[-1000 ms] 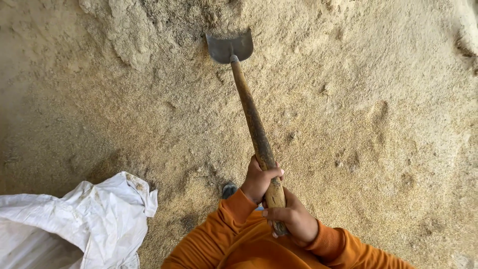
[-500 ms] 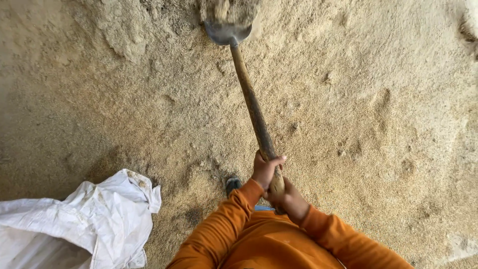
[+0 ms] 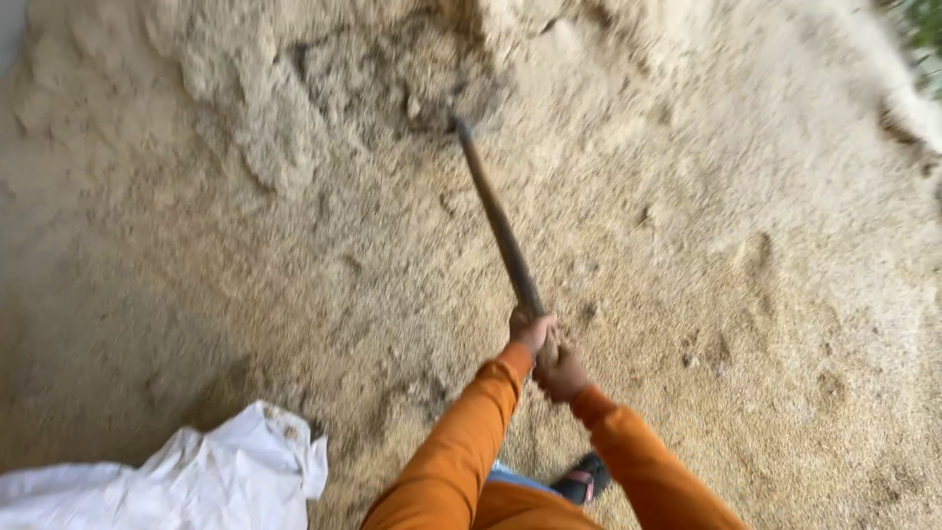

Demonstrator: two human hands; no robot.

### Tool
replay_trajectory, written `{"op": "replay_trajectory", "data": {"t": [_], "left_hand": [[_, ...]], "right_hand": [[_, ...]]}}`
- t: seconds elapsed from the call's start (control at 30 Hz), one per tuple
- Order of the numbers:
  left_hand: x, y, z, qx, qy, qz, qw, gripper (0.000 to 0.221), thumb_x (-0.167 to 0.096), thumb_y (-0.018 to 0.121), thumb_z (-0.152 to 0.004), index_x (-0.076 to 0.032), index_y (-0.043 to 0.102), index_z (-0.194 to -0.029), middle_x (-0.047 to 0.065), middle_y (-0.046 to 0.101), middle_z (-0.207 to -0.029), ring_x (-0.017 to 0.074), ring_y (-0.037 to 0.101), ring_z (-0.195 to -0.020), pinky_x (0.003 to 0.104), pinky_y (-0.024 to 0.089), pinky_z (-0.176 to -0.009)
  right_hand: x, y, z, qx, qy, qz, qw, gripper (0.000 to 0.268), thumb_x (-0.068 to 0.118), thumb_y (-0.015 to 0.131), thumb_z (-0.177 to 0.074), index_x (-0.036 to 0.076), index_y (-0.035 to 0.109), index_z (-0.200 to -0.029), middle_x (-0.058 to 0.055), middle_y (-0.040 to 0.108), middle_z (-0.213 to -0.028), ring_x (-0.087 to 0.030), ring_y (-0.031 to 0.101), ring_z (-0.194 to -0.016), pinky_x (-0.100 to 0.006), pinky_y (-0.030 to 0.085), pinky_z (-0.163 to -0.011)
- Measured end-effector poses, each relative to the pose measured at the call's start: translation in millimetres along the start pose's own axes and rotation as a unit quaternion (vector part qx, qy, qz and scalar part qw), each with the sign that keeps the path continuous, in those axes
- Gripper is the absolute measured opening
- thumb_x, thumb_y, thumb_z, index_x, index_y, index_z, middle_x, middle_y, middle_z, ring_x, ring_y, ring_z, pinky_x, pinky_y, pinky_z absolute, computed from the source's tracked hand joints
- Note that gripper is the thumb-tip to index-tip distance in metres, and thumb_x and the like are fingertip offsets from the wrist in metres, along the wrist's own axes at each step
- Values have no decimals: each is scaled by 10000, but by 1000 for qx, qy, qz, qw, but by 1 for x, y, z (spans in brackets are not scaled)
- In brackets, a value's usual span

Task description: Shoveling grain from a pile on the floor into a large white sack.

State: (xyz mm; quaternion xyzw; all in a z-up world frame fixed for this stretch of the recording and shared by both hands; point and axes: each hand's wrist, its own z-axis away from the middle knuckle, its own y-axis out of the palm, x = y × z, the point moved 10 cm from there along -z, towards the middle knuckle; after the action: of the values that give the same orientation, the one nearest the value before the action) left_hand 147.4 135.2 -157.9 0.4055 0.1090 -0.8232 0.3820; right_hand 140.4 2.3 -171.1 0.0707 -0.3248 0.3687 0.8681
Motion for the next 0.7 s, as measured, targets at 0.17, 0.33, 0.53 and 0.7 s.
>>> {"op": "replay_trajectory", "data": {"t": [0.17, 0.33, 0.53, 0.7], "left_hand": [[18, 5, 0, 67, 14, -33, 997, 165, -141, 739, -878, -4, 669, -936, 89, 697, -771, 186, 665, -655, 332, 566, -588], [34, 16, 11, 127, -78, -61, 987, 222, -225, 779, -884, -46, 692, -983, 71, 681, -836, 180, 664, -724, 335, 599, -692], [19, 7, 11, 102, -97, -213, 967, 692, -435, 832, -919, -25, 467, -1340, 150, 610, -1211, 318, 592, -1208, 349, 501, -907], [31, 15, -36, 124, -141, -33, 982, 503, -387, 797, -823, -46, 558, -1106, 125, 686, -974, 261, 647, -915, 401, 579, -780]], "right_hand": [[-21, -7, 9, 33, -57, 1, 998, 471, 199, 702, -897, 33, 504, -1292, -132, 711, -820, -193, 621, -572, -335, 514, -439], [-39, -33, 33, 11, -51, -21, 998, 644, 252, 694, -913, 37, 401, -1445, -109, 730, -860, -169, 639, -613, -331, 535, -483], [-53, -61, 129, -15, -55, 91, 994, 791, 172, 777, -814, -33, 381, -1468, -134, 727, -836, -200, 689, -653, -346, 566, -535], [-77, -78, 180, -39, 35, 177, 983, 574, 238, 715, -865, -8, 529, -1350, -159, 754, -910, -232, 729, -729, -373, 608, -618]]}}
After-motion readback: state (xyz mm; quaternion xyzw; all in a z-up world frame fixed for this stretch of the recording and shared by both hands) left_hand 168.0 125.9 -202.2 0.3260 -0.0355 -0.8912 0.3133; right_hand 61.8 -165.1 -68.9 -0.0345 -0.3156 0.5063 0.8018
